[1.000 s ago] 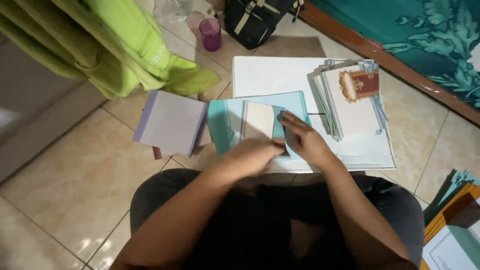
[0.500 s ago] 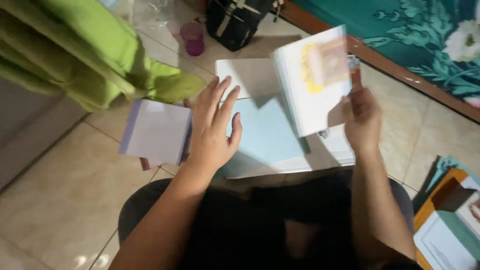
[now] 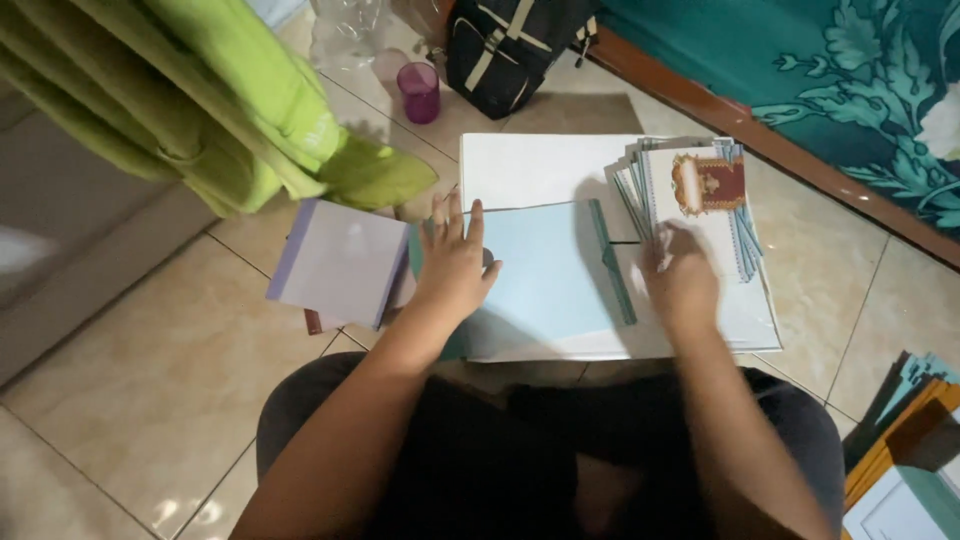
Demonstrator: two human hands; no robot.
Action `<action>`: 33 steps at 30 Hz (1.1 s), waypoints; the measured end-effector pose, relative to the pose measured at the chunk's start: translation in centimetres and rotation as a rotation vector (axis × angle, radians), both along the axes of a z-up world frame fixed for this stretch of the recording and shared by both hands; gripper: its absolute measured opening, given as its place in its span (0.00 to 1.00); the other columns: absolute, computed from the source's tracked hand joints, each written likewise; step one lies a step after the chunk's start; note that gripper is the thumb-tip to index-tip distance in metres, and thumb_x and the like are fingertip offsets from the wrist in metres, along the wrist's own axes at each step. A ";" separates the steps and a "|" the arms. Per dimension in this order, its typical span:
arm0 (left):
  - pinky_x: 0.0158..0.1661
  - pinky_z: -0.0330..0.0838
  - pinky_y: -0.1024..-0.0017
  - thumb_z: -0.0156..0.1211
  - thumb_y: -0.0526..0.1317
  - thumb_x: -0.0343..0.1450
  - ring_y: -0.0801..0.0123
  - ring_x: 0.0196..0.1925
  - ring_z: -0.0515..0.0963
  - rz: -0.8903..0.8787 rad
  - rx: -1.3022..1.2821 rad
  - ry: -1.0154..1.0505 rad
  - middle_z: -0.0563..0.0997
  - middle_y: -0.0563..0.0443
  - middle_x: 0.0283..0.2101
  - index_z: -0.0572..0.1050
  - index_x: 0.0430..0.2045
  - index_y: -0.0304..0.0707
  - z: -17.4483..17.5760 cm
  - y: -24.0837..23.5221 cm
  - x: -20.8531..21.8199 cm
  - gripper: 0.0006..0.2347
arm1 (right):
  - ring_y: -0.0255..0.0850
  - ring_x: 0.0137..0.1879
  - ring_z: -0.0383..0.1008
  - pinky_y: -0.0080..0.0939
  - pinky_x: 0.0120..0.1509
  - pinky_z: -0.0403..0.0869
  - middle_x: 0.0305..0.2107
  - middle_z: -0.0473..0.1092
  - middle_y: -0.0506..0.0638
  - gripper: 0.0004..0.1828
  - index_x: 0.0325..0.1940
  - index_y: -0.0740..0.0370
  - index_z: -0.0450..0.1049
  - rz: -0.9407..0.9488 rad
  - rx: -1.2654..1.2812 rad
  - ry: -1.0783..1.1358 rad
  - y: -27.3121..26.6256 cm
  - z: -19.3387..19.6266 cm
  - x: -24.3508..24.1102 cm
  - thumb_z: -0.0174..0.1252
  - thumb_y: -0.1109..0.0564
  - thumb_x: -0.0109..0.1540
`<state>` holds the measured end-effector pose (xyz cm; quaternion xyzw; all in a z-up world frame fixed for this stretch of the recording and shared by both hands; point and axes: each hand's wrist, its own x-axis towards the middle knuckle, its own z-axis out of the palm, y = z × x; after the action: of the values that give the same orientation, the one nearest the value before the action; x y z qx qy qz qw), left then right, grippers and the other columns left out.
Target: Folding paper sheets and inserting them into a document folder while sitting on the floor.
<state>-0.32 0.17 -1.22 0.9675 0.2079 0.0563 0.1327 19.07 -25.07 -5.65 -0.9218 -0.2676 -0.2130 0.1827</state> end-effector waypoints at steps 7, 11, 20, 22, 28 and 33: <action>0.69 0.43 0.36 0.58 0.59 0.71 0.34 0.77 0.47 0.232 -0.120 0.305 0.45 0.24 0.75 0.42 0.75 0.33 0.4 0.9 -0.4 0.44 | 0.62 0.60 0.73 0.59 0.59 0.77 0.56 0.69 0.68 0.50 0.66 0.71 0.67 0.044 -0.522 0.378 2.7 -0.6 -5.2 0.50 0.22 0.62; 0.54 0.74 0.46 0.53 0.62 0.72 0.41 0.67 0.69 0.356 -0.248 0.297 0.58 0.26 0.70 0.40 0.73 0.28 -3.2 3.3 -0.6 0.44 | 0.58 0.61 0.73 0.57 0.61 0.75 0.55 0.69 0.63 0.45 0.65 0.65 0.67 0.045 -0.549 0.435 2.9 -0.5 -5.6 0.46 0.23 0.64; 0.47 0.80 0.46 0.47 0.54 0.75 0.42 0.60 0.77 0.335 -0.313 0.236 0.63 0.25 0.65 0.48 0.70 0.21 -2.1 3.7 -1.1 0.35 | 0.60 0.53 0.78 0.54 0.58 0.74 0.45 0.74 0.65 0.32 0.69 0.66 0.60 0.122 -0.051 0.462 2.6 0.9 -6.2 0.64 0.61 0.63; 0.53 0.71 0.40 0.51 0.54 0.74 0.37 0.67 0.67 0.316 -0.249 0.251 0.59 0.25 0.69 0.53 0.69 0.24 0.3 2.7 -1.5 0.35 | 0.61 0.52 0.78 0.56 0.55 0.76 0.44 0.75 0.67 0.29 0.67 0.66 0.65 0.122 0.040 0.494 2.4 3.4 -6.7 0.63 0.61 0.63; 0.67 0.47 0.37 0.64 0.49 0.69 0.37 0.77 0.53 -0.108 -0.053 0.276 0.61 0.31 0.72 0.64 0.67 0.49 -0.6 -0.5 -0.5 0.30 | 0.66 0.50 0.77 0.62 0.47 0.79 0.47 0.74 0.72 0.24 0.65 0.67 0.71 0.263 0.175 0.596 2.3 6.9 -8.6 0.61 0.56 0.65; 0.59 0.67 0.47 0.68 0.43 0.68 0.41 0.67 0.71 -0.169 -0.016 0.127 0.74 0.31 0.61 0.76 0.55 0.43 -0.8 -0.6 -0.8 0.20 | 0.65 0.73 0.59 0.69 0.74 0.59 0.65 0.62 0.70 0.55 0.73 0.62 0.63 0.745 -0.045 0.729 4.2 8.1 -12.0 0.12 0.23 0.64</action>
<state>-1.11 -0.47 -2.01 0.9821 0.1342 -0.0183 0.1311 7.05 -20.90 2.44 -0.7820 -0.5010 0.2069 0.3078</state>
